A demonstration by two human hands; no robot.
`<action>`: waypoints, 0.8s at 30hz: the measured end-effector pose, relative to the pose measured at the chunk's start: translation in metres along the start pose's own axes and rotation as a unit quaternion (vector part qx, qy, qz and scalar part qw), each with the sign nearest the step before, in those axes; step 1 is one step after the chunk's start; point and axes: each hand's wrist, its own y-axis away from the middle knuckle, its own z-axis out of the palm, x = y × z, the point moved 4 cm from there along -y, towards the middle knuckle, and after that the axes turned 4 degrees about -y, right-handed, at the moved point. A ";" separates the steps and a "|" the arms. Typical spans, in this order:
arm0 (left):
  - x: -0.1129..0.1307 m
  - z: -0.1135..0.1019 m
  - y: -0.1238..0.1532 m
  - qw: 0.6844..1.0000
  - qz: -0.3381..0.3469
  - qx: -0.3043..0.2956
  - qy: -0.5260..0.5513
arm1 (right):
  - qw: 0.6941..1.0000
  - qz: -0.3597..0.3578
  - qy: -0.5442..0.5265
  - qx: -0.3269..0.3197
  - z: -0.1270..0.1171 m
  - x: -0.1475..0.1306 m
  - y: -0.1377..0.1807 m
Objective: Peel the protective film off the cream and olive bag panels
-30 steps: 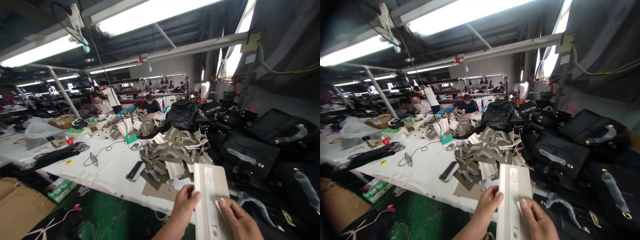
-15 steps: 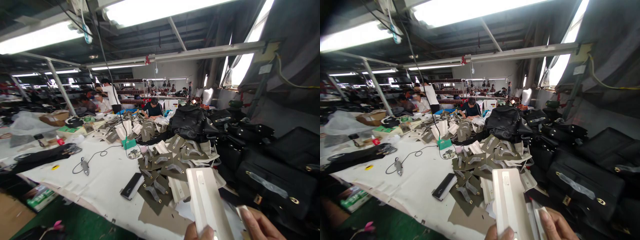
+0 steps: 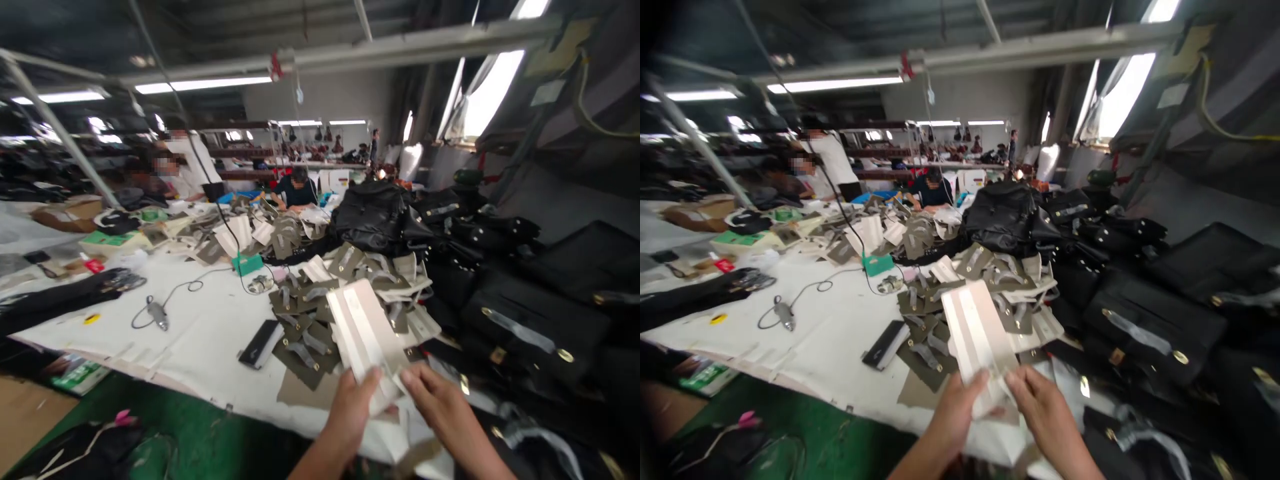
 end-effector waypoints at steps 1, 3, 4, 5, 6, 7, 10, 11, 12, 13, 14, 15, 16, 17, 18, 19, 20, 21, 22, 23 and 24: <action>0.007 0.001 0.000 1.000 0.010 0.015 0.003 | 1.000 -0.015 0.010 -0.001 -0.004 -0.008 -0.001; 0.019 0.006 -0.003 0.999 0.035 0.008 -0.011 | 0.999 -0.031 0.014 -0.001 -0.013 -0.018 -0.005; 0.023 0.009 -0.006 0.999 0.039 0.001 -0.015 | 0.999 -0.030 0.011 -0.003 -0.016 -0.021 -0.006; 0.027 0.012 -0.008 0.999 0.043 -0.011 -0.021 | 1.000 -0.028 0.008 -0.003 -0.020 -0.023 -0.007; 0.030 0.015 -0.009 0.998 0.046 -0.021 -0.026 | 1.000 -0.026 0.005 -0.002 -0.023 -0.025 -0.006; 0.032 0.018 -0.009 0.998 0.048 -0.030 -0.034 | 1.000 -0.026 0.005 0.000 -0.026 -0.026 -0.005; 0.037 0.029 -0.008 0.995 0.055 -0.046 -0.066 | 0.999 -0.046 0.018 0.009 -0.032 -0.029 -0.002; 0.038 0.032 -0.007 0.994 0.055 -0.050 -0.077 | 0.998 -0.054 0.024 0.009 -0.033 -0.029 -0.001; 0.038 0.036 -0.008 0.993 0.054 -0.054 -0.085 | 0.998 -0.060 0.029 0.008 -0.034 -0.030 -0.001; 0.038 0.040 -0.008 0.993 0.055 -0.057 -0.092 | 0.998 -0.062 0.031 0.005 -0.036 -0.029 -0.002; 0.038 0.043 -0.009 0.992 0.056 -0.061 -0.099 | 0.998 -0.060 0.028 0.002 -0.037 -0.029 -0.003; 0.038 0.047 -0.009 0.990 0.058 -0.066 -0.106 | 0.998 -0.056 0.022 0.001 -0.038 -0.028 -0.004; 0.038 0.051 -0.010 0.989 0.063 -0.069 -0.113 | 0.999 -0.050 0.018 0.002 -0.038 -0.027 -0.005; 0.038 0.053 -0.010 0.988 0.071 -0.068 -0.120 | 0.999 -0.045 0.017 0.006 -0.039 -0.027 -0.006; 0.037 0.056 -0.010 0.987 0.080 -0.063 -0.127 | 0.999 -0.041 0.020 0.013 -0.039 -0.026 -0.006; 0.037 0.058 -0.009 0.986 0.087 -0.053 -0.131 | 0.999 -0.037 0.028 0.023 -0.040 -0.025 -0.006; 0.036 0.059 -0.008 0.987 0.089 -0.038 -0.132 | 0.998 -0.033 0.041 0.033 -0.040 -0.023 -0.006; 0.035 0.059 -0.007 0.987 0.087 -0.022 -0.132 | 0.997 -0.032 0.056 0.038 -0.039 -0.022 -0.005; 0.033 0.060 -0.007 0.988 0.081 -0.006 -0.133 | 0.996 -0.032 0.071 0.038 -0.038 -0.020 -0.005; 0.031 0.060 -0.008 0.988 0.073 0.008 -0.137 | 0.995 -0.037 0.087 0.041 -0.038 -0.018 -0.005; 0.030 0.061 -0.009 0.988 0.065 0.022 -0.141 | 0.992 -0.044 0.103 0.049 -0.037 -0.016 -0.005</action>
